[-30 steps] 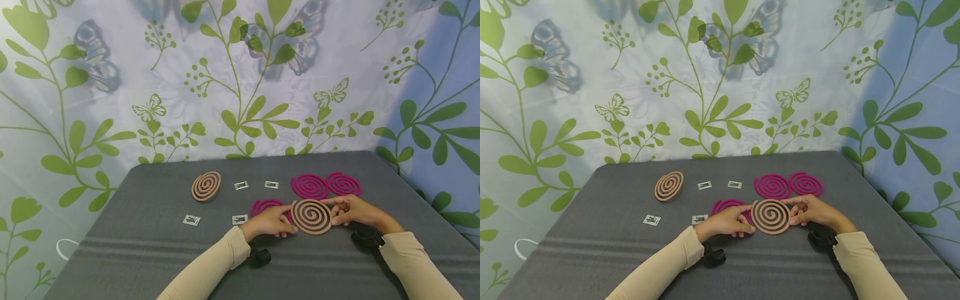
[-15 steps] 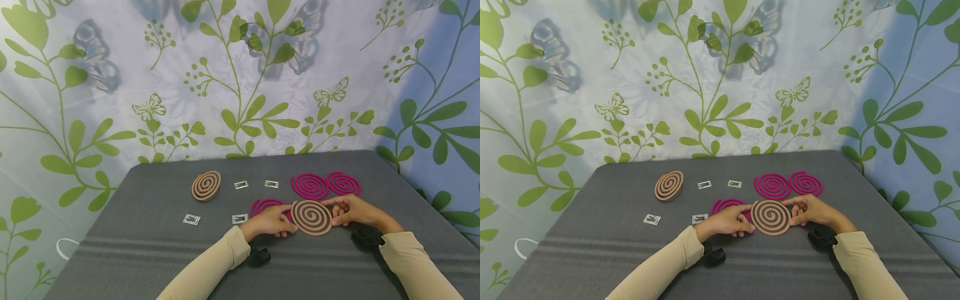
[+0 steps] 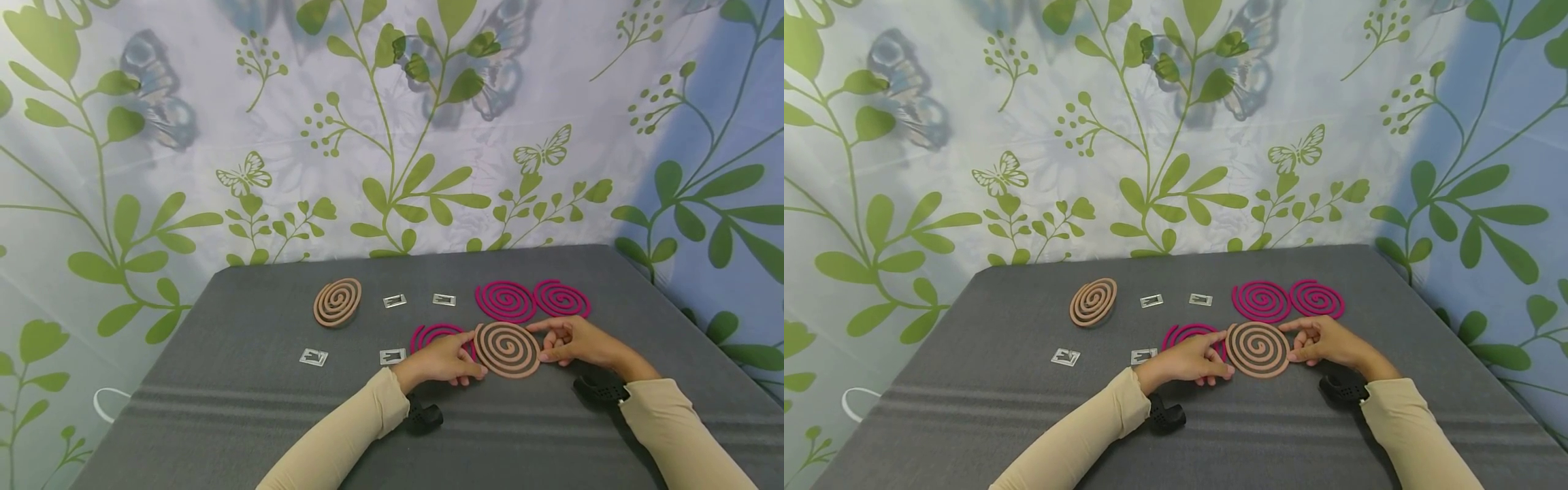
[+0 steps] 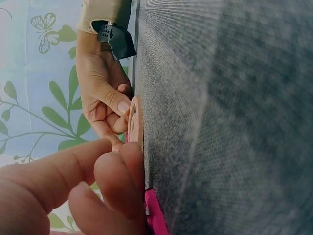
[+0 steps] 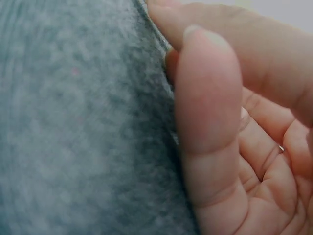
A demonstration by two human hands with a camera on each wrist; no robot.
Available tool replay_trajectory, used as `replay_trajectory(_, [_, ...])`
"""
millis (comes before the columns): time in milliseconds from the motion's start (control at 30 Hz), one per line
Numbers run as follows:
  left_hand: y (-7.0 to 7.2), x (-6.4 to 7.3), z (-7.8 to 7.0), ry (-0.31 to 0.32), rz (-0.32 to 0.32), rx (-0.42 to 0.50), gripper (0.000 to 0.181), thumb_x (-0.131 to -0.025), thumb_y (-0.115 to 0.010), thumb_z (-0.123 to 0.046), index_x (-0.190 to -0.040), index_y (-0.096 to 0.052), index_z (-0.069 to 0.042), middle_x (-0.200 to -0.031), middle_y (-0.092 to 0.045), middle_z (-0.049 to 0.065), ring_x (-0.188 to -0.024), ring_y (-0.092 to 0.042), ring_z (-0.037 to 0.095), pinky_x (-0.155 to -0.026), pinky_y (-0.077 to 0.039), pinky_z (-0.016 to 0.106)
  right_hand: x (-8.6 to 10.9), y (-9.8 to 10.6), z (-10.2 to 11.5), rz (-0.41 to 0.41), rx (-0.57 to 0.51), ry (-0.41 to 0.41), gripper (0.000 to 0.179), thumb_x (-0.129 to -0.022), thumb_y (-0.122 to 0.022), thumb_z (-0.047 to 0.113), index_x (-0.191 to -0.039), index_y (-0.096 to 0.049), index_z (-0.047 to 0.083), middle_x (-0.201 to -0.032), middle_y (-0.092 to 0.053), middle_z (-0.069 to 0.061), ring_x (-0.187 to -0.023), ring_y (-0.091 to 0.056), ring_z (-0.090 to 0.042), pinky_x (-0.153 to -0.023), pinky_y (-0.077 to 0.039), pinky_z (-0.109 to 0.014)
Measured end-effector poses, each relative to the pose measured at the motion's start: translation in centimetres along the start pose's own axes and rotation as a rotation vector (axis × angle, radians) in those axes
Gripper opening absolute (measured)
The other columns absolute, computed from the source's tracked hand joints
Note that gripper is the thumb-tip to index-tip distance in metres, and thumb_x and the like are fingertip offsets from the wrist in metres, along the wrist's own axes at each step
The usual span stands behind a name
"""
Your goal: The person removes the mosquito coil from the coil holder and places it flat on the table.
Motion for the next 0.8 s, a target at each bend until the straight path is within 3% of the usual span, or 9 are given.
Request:
replay_trajectory(333, [0.2,-0.1,0.2,0.019,0.002,0.036,0.085,-0.1,-0.078,-0.007,-0.167,-0.028,0.005,-0.081,-0.074,0.0,-0.06,-0.063,0.01,-0.055,-0.049,0.021,0.2,0.3,0.0,-0.014,-0.04,-0.003,0.063,-0.1,-0.074,0.0,-0.146,-0.041,-0.028,-0.089,-0.072,0.004,-0.073,-0.063,-0.006,-0.063,-0.059,-0.028])
replay_trajectory(800, [0.4,0.9,-0.4,0.016,-0.01,-0.017,0.086,-0.099,-0.08,-0.008,-0.168,-0.03,0.001,-0.077,-0.069,0.0,-0.062,-0.063,0.01,-0.055,-0.05,0.021,0.5,0.2,0.1,-0.025,-0.05,-0.016,0.061,-0.104,-0.071,0.004,-0.147,-0.04,-0.027,-0.091,-0.072,0.001,-0.076,-0.064,-0.008,-0.065,-0.06,-0.028])
Point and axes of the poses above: each hand's wrist, its own x-axis away from the middle knuckle, its own y-axis out of the back of the hand, z = x × y, the point moved 6 cm from there along -x, towards the middle knuckle
